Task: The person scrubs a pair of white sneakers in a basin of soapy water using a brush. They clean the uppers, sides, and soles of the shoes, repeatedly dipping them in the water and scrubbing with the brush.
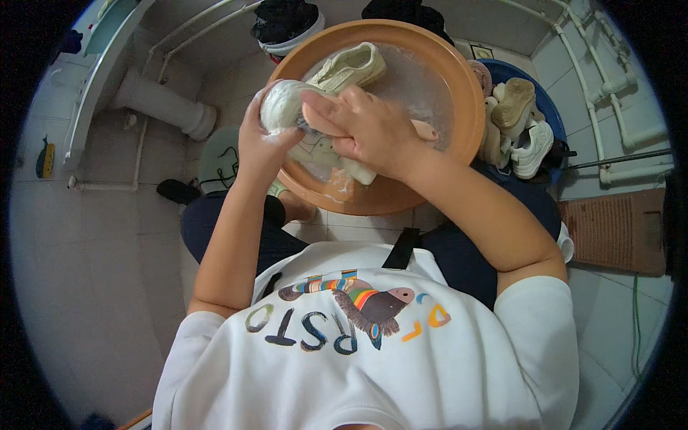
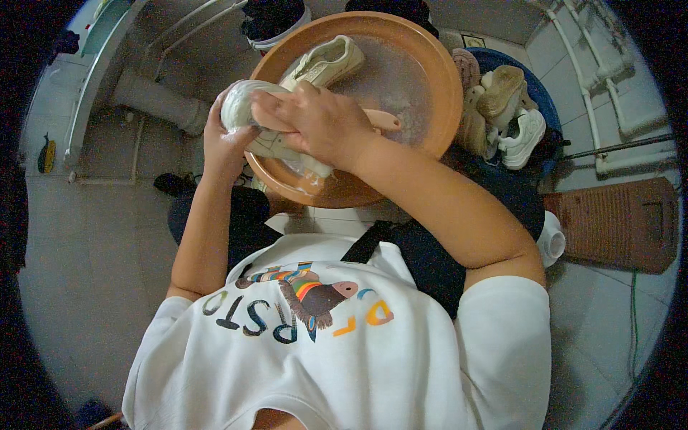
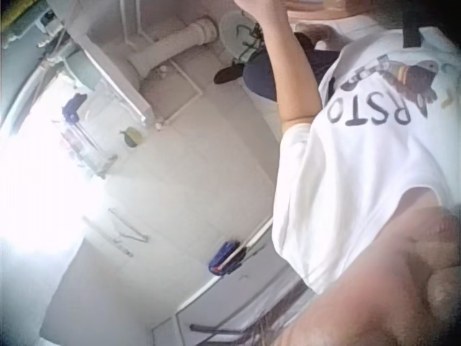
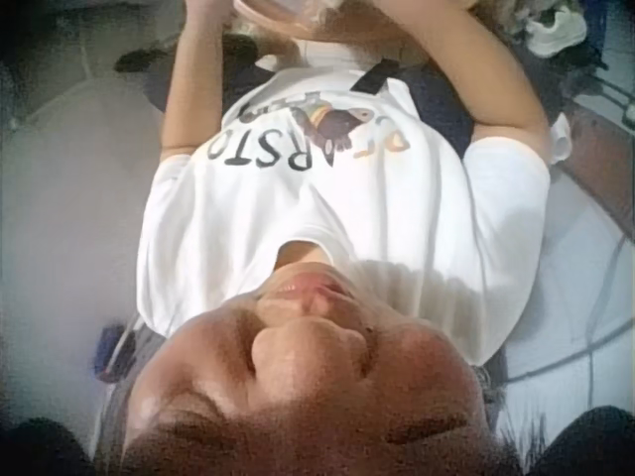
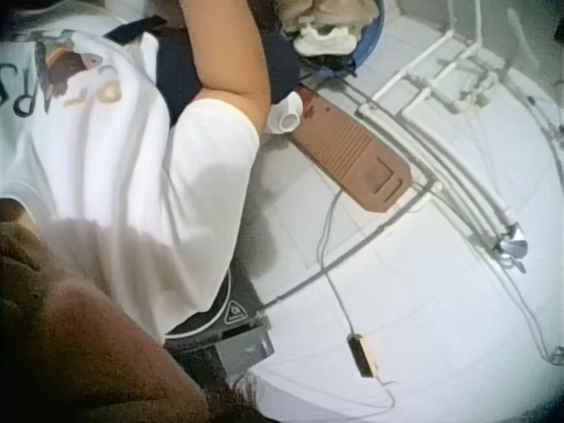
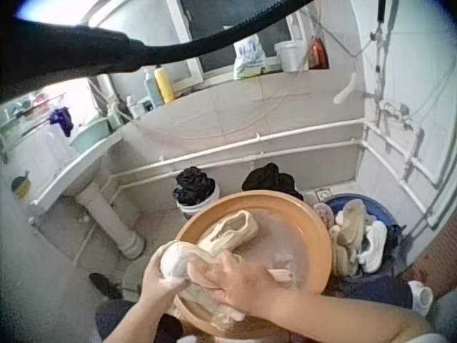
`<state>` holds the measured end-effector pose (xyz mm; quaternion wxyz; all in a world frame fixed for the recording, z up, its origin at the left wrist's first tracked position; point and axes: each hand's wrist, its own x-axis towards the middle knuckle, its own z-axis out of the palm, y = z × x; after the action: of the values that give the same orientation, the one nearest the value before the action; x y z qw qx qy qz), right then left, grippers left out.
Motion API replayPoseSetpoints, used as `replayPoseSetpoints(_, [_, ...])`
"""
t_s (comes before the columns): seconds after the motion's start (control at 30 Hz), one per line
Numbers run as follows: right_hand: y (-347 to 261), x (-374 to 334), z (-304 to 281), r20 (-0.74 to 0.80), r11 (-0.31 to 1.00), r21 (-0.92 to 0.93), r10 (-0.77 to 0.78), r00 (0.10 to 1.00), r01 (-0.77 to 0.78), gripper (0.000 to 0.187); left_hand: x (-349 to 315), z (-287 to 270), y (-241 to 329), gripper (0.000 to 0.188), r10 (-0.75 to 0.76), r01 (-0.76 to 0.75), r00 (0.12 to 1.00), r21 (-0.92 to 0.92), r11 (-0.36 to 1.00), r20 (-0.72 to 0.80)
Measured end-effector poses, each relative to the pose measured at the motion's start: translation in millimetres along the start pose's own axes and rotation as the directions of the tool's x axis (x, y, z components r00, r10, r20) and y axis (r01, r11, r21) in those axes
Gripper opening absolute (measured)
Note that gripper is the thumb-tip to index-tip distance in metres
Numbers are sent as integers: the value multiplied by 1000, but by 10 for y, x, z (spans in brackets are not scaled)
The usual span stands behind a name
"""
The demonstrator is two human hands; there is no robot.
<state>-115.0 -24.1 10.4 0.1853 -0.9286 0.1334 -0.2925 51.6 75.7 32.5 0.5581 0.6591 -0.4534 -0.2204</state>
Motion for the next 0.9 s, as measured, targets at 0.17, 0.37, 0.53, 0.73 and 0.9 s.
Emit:
replayPoseSetpoints(0.17, [299,-106,88,167,980,-92,192,967,-179,65,-2,-70,-137,63,-93,84,994,-118,989,-66])
replayPoseSetpoints(0.37, [145,9,47,7,984,17,180,984,-180,62,-95,41,-115,66,-103,96,993,-118,988,-55])
replayPoseSetpoints(0.53, [676,12,121,242,931,-267,316,917,-250,54,-159,64,-178,67,-150,135,978,-113,984,-142])
replayPoseSetpoints(0.73, [25,25,10,153,977,24,208,966,-214,38,-247,62,-148,67,-91,94,995,79,992,-31])
replayPoseSetpoints(0.9, [500,-29,-37,504,900,-182,431,749,-395,54,-417,33,-178,70,-9,-22,993,260,965,117])
